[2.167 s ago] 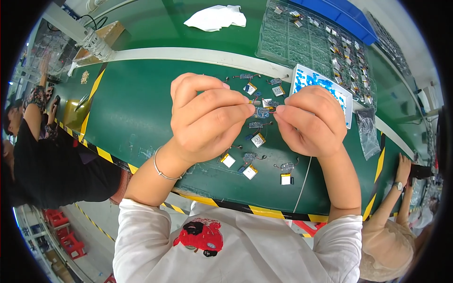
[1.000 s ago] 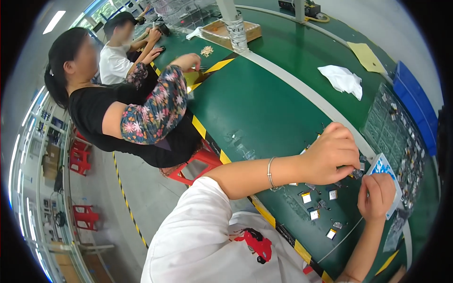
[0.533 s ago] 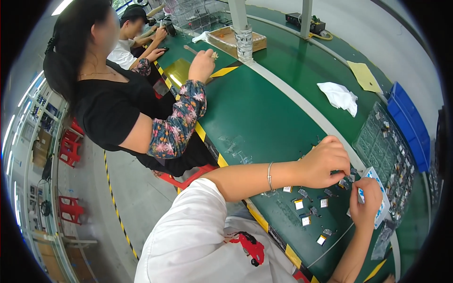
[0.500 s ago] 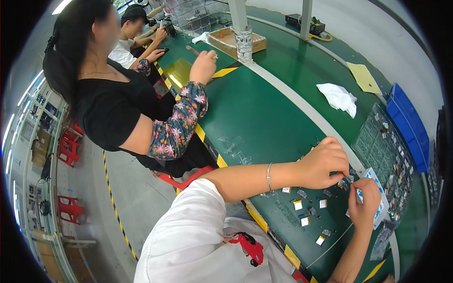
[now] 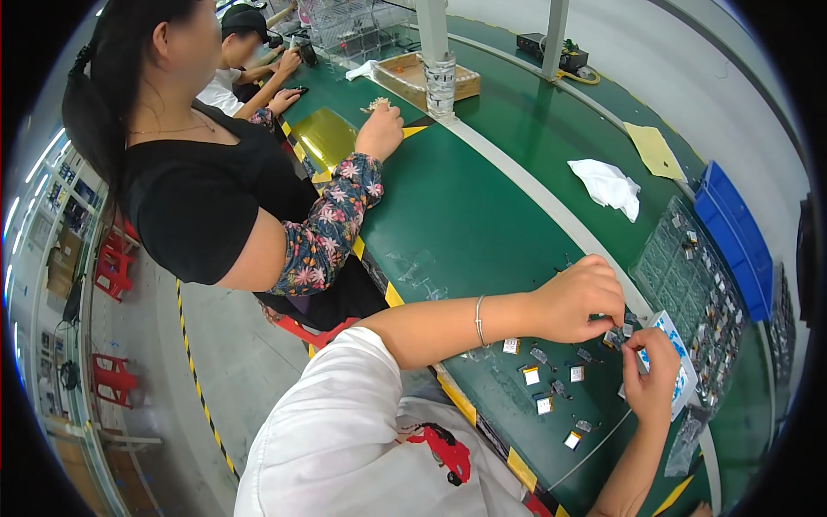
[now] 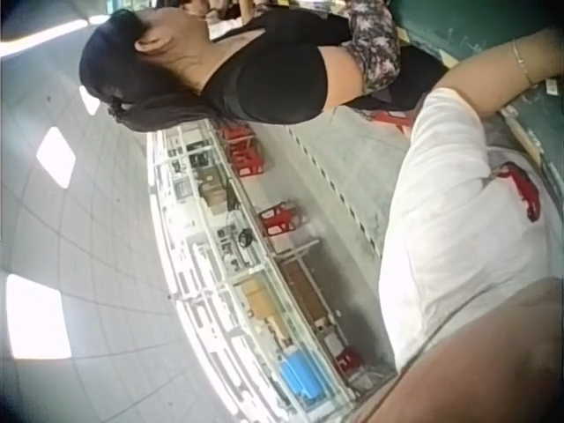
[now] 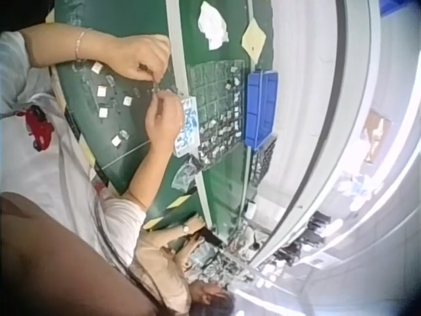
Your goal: The person assembles small electronic components and batteries onto plastic housing frames by hand.
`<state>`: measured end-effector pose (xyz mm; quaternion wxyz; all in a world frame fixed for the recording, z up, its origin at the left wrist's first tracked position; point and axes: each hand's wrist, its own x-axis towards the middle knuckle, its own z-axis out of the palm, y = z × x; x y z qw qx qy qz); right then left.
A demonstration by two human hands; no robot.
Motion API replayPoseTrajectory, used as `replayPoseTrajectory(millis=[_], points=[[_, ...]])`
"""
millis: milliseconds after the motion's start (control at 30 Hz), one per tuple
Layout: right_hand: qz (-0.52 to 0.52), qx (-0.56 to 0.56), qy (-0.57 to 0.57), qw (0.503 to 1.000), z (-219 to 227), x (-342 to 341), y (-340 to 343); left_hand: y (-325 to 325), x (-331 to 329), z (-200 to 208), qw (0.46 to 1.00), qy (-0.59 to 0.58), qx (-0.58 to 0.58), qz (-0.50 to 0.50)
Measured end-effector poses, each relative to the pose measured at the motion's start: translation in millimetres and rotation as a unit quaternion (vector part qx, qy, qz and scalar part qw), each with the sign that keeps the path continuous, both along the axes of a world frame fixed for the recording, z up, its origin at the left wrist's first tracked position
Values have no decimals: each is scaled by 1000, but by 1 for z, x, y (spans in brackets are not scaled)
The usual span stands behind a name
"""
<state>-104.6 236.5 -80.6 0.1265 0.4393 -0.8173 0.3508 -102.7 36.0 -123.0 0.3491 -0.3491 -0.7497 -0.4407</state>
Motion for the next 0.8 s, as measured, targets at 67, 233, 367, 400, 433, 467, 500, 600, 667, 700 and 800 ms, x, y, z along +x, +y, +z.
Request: replayPoseTrajectory(millis=[67, 233, 367, 400, 433, 467, 500, 600, 667, 700, 800], points=[[7, 27, 11, 1000, 2, 0, -1, -1, -2, 0, 1000, 0, -6, -11], [8, 25, 11, 1000, 3, -3, 0, -2, -2, 0, 1000, -19, -18, -11], [7, 16, 0, 1000, 0, -2, 0, -1, 1, -1, 999, -43, -16, -15], [5, 18, 1, 1000, 0, 0, 0, -1, 2, -1, 999, -42, -15, -17], [1, 21, 0, 1000, 0, 1, 1, -1, 3, -1, 998, -51, -23, -19], [-2, 23, 1, 1000, 0, 0, 1, -1, 4, 0, 998, -60, -30, -21], [-3, 25, 1, 1000, -1, 0, 1, -1, 5, 1, 998, -59, -28, -22], [-12, 24, -10, 1000, -3, 2, 2, -2, 9, 1, 995, -84, -15, -45], [-15, 11, -6, 1000, -2, 0, 6, 4, 6, 1, 991, -123, -1, -60], [-6, 4, 11, 1000, -2, -1, 7, 6, 7, 1, 986, -155, 18, -58], [-12, -73, -57, 996, -4, -3, -2, 10, 7, -2, 945, -292, 94, -110]])
